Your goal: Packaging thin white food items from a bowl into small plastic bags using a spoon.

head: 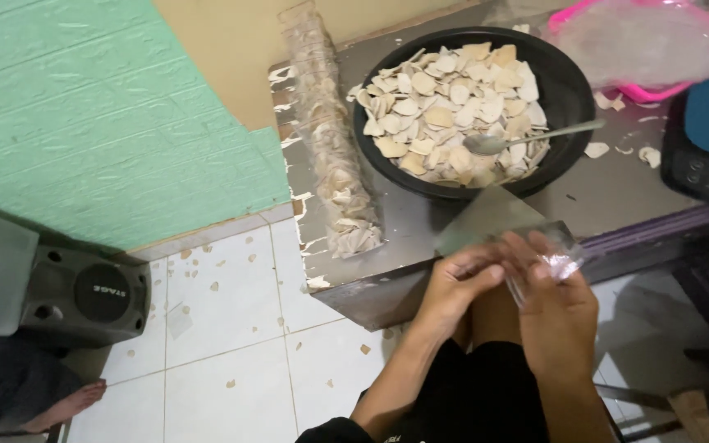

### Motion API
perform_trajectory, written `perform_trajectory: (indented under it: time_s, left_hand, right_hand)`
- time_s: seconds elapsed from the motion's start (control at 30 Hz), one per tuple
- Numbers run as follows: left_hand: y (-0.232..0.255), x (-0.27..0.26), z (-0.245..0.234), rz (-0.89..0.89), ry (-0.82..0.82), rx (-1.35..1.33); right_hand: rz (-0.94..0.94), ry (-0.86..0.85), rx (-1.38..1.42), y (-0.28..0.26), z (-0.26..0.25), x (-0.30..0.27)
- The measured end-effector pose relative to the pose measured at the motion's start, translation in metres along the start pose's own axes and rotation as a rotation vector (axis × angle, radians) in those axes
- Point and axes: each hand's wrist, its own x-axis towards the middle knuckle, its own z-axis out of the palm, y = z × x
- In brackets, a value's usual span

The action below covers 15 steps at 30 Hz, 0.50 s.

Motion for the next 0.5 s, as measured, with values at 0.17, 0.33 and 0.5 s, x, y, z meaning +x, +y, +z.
perform_trajectory:
  time_s: [0.17, 0.33, 0.5]
  left_hand:
    - [0.013, -0.004, 0.008, 0.032, -0.108, -0.003]
    - [0.003, -0.005, -0.006, -0.022, -0.143, -0.468]
    - [0.033, 0.001, -0.011, 0.077, -0.323, -0.442]
  right_hand:
    - [-0.441, 0.109, -0.437, -0.002, 0.008, -0.005]
    - [-0.792, -0.229, -0.841, -0.005, 0.006, -0.007]
    - [-1.044, -0.577, -0.996, 0.008, 0.001, 0.006]
